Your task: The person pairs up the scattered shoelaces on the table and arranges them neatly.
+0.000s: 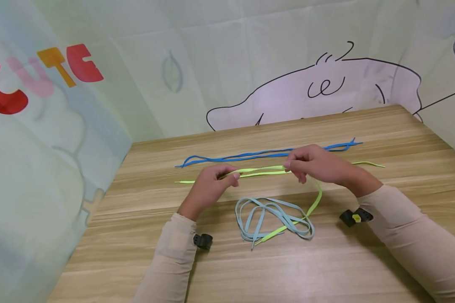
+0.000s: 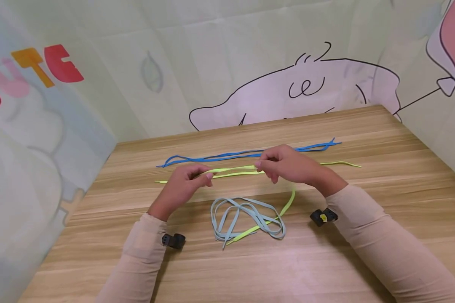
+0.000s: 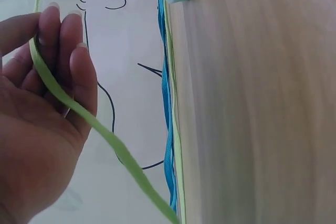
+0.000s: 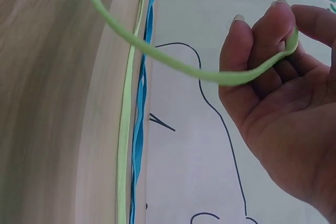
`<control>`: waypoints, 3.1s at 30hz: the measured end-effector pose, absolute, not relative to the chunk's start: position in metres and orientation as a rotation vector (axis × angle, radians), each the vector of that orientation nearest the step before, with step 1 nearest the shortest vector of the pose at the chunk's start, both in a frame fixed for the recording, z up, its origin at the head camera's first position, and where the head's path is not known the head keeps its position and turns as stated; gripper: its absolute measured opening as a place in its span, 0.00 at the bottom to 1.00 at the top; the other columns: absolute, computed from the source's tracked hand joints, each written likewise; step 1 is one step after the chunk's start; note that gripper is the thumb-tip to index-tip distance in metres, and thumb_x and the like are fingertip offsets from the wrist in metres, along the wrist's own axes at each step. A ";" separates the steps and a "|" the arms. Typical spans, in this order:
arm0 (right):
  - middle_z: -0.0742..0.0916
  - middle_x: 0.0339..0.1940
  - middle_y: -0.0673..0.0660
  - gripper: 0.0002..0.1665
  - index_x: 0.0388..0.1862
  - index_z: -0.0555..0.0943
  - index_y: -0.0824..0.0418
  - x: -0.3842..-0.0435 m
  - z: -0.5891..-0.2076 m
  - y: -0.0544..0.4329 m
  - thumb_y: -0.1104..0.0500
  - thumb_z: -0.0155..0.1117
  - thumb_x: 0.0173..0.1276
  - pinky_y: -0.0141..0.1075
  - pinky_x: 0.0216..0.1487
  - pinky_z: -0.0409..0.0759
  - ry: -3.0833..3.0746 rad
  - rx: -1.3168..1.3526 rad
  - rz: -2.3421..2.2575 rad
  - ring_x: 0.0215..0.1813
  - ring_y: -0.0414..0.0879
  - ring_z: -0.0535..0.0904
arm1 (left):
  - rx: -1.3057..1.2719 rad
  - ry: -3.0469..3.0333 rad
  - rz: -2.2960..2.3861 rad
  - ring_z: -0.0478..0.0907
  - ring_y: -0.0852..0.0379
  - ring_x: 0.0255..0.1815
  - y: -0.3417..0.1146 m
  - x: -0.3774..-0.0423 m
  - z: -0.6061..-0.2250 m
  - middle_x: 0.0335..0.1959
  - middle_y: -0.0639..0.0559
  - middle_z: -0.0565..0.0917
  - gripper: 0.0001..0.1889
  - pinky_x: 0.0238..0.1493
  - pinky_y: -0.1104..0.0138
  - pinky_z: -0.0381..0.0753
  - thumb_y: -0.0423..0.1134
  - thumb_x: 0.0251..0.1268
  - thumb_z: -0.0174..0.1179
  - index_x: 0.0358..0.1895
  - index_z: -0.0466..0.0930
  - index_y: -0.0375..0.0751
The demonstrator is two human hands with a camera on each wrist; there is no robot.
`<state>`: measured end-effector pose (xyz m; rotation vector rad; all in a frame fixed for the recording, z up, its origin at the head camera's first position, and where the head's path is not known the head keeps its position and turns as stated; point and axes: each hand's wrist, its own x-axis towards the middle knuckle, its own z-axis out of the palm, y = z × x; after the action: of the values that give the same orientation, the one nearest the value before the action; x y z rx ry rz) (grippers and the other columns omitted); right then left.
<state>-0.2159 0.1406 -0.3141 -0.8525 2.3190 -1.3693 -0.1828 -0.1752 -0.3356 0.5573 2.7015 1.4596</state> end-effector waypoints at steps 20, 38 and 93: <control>0.80 0.26 0.62 0.15 0.45 0.81 0.65 -0.219 -0.305 0.154 0.52 0.57 0.79 0.45 0.37 0.81 2.296 -0.829 -1.578 0.28 0.55 0.78 | 0.391 2.739 1.558 0.82 0.53 0.38 -0.183 -0.188 -0.337 0.34 0.44 0.84 0.22 0.47 0.57 0.81 0.53 0.78 0.51 0.43 0.84 0.36; 0.81 0.28 0.62 0.16 0.50 0.79 0.68 -0.218 -0.305 0.156 0.55 0.57 0.79 0.43 0.37 0.83 2.356 -0.761 -1.759 0.30 0.53 0.79 | 0.193 2.784 1.796 0.81 0.51 0.37 -0.194 -0.192 -0.332 0.32 0.45 0.83 0.20 0.44 0.59 0.81 0.52 0.74 0.59 0.47 0.85 0.36; 0.77 0.24 0.57 0.16 0.47 0.80 0.65 -0.217 -0.290 0.178 0.51 0.62 0.76 0.37 0.28 0.77 2.543 -0.590 -1.760 0.26 0.50 0.73 | -0.144 2.674 1.975 0.81 0.53 0.40 -0.232 -0.199 -0.341 0.47 0.34 0.81 0.18 0.47 0.60 0.81 0.45 0.74 0.60 0.55 0.81 0.33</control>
<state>-0.2167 0.1782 -0.2904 -0.5898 2.5430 -1.7596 -0.1987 -0.2322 -0.3413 -0.1435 2.6738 1.9746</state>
